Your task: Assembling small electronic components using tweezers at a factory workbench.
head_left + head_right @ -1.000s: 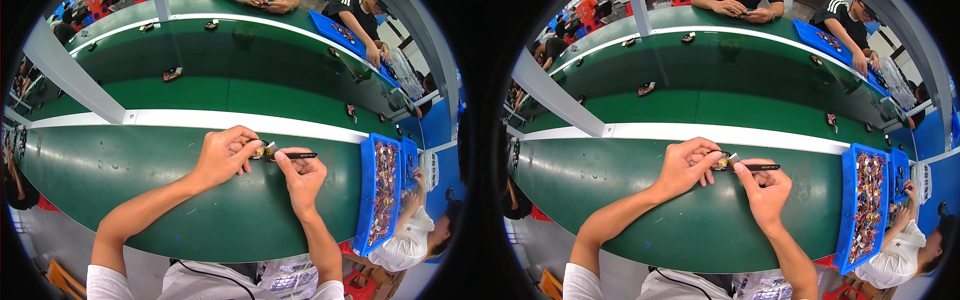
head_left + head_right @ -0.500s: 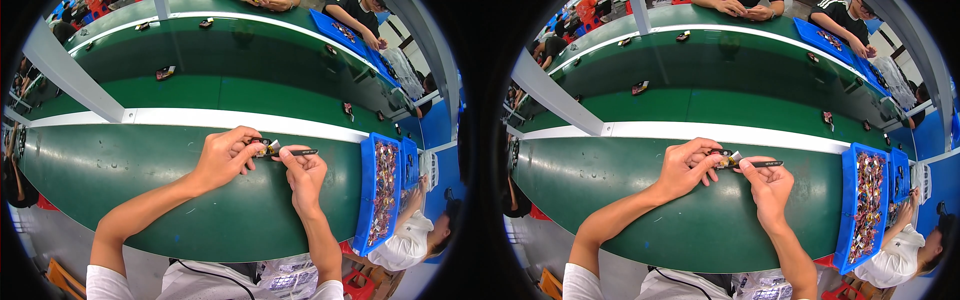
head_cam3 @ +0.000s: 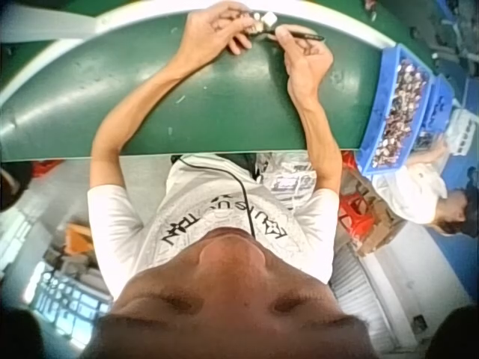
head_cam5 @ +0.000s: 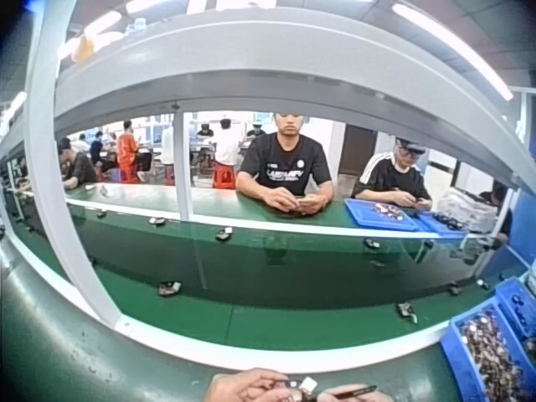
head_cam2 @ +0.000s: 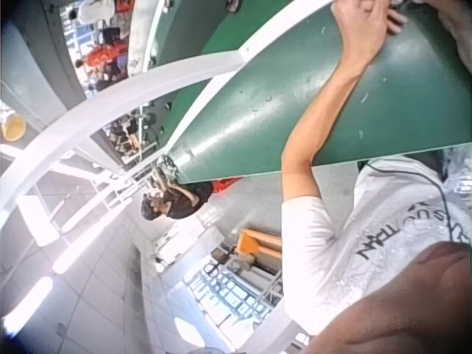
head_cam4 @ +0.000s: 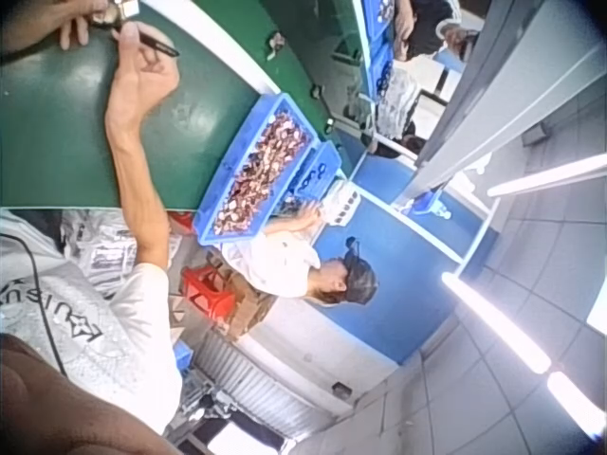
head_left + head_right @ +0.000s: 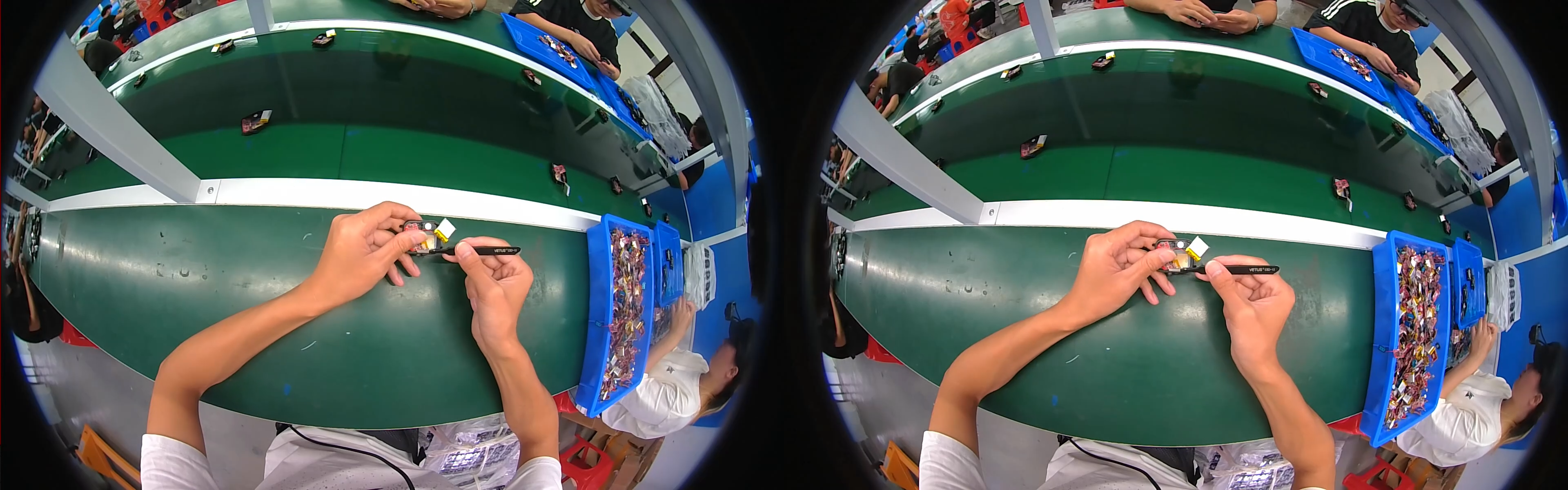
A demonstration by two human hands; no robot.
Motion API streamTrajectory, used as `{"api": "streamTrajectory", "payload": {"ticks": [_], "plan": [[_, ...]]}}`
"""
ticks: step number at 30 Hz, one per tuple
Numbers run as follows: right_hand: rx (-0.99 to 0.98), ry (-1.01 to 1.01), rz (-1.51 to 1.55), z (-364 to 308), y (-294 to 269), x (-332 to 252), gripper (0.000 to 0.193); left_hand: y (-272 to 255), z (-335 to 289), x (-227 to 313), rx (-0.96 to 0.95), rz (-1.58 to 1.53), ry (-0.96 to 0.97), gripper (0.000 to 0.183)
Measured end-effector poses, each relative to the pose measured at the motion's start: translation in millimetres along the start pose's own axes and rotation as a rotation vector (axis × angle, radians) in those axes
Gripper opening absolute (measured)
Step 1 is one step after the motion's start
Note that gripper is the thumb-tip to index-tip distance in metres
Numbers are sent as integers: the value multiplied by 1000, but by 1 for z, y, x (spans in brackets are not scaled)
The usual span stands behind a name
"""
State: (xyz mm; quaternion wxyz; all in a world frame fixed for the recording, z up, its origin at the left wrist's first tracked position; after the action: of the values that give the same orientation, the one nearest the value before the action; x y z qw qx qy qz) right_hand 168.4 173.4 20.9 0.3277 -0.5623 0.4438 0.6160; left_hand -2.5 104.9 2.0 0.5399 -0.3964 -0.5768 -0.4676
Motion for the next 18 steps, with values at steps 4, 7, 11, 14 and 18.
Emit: {"api": "streamTrajectory", "payload": {"ticks": [4,7,11,14,18], "plan": [[2,8,24,0,0,1,13,0,0,0,-4,-3,12,27],[8,10,29,-1,0,2,12,-1,0,1,0,-19,17,27],[-12,-25,32,-1,0,1,10,-3,1,-2,5,-25,-28,27],[-27,-33,37,-1,2,-1,11,-3,1,-4,3,-39,-29,26],[-36,-37,-3,-2,4,-2,11,-3,1,-5,-15,-35,-45,25]]}}
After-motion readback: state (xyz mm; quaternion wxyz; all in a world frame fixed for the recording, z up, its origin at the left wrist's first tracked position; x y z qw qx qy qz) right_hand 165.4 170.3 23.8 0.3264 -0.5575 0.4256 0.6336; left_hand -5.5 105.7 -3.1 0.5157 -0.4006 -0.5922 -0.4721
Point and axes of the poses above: each hand's wrist, its own z-axis towards the middle knuckle, its own y-axis out of the palm, x = y × z, the point moved 9 cm from there along z, towards the middle knuckle, and after that the axes turned 6 degrees about z, right-handed, at the moved point
